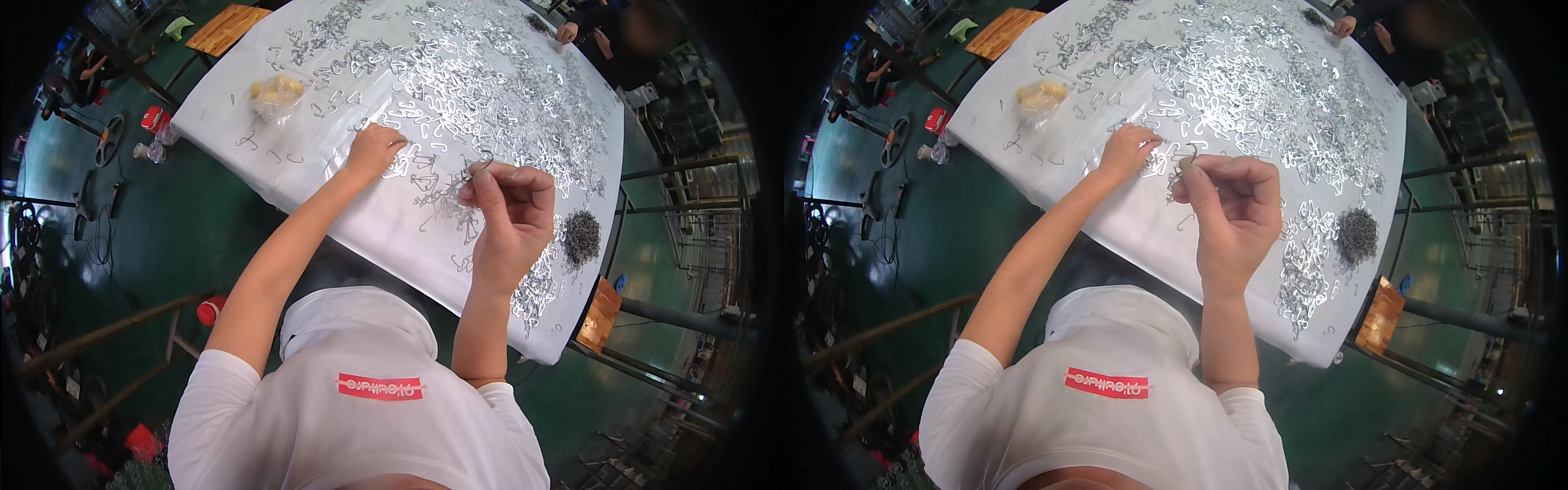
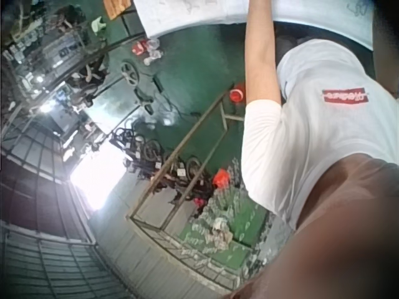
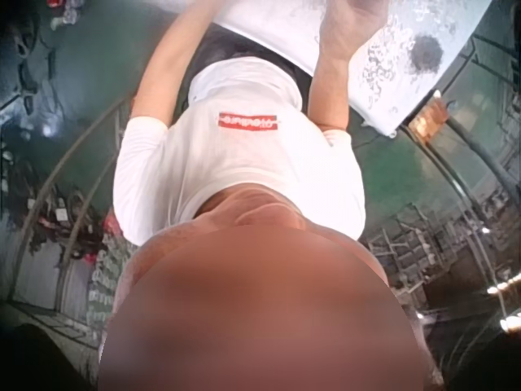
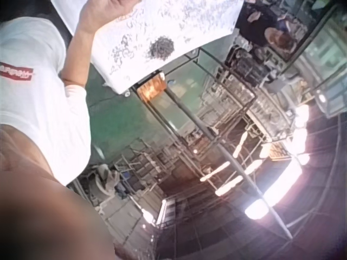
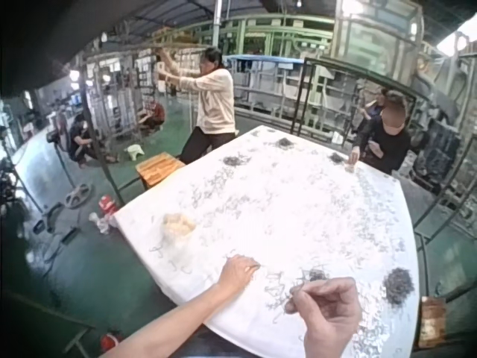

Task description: The person repeatedly picks small metal hooks and S-shaped clips from a white table, links them together by hand, and hangs the assembled chains on a nearby metal rack. The process is continuous and repetitive throughout the clip.

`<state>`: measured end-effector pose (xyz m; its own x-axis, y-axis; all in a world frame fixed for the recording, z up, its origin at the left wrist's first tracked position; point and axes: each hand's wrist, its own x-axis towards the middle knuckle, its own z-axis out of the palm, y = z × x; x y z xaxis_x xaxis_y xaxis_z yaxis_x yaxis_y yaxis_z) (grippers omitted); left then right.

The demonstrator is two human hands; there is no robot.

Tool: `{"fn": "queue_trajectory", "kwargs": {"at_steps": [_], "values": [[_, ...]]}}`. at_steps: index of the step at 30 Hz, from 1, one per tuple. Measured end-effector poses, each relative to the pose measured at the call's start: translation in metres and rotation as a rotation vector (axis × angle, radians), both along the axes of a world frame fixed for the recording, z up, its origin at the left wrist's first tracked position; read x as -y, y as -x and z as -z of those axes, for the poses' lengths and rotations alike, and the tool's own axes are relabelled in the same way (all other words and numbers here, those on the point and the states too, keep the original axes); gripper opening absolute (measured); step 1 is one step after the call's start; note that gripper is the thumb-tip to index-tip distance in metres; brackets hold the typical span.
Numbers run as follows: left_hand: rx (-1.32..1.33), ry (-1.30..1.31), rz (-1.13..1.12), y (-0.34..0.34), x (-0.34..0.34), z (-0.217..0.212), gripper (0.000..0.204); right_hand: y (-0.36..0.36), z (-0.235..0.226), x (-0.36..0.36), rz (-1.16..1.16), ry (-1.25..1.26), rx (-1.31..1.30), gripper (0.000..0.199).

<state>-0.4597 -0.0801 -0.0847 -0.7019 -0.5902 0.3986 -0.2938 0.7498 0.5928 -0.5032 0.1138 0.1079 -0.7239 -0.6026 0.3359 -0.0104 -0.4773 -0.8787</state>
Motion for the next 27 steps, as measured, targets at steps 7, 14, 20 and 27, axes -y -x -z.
{"fn": "queue_trajectory", "kwargs": {"at_steps": [7,14,20,27], "values": [[-0.534,-0.853,0.166,-0.024,-0.044,-0.156,0.018,0.001,0.008,0.012,0.003,-0.036,-0.015,0.02],[-0.578,-0.746,0.188,-0.04,-0.076,-0.209,0.012,0.0,0.004,0.018,0.096,-0.086,-0.107,0.018],[-0.685,-0.517,0.105,-0.037,-0.074,-0.205,0.011,0.014,0.02,0.019,0.155,-0.223,-0.38,0.024],[-0.701,-0.474,0.073,-0.041,-0.056,-0.206,0.009,0.099,0.13,0.059,0.169,-1.224,-0.537,0.024]]}}
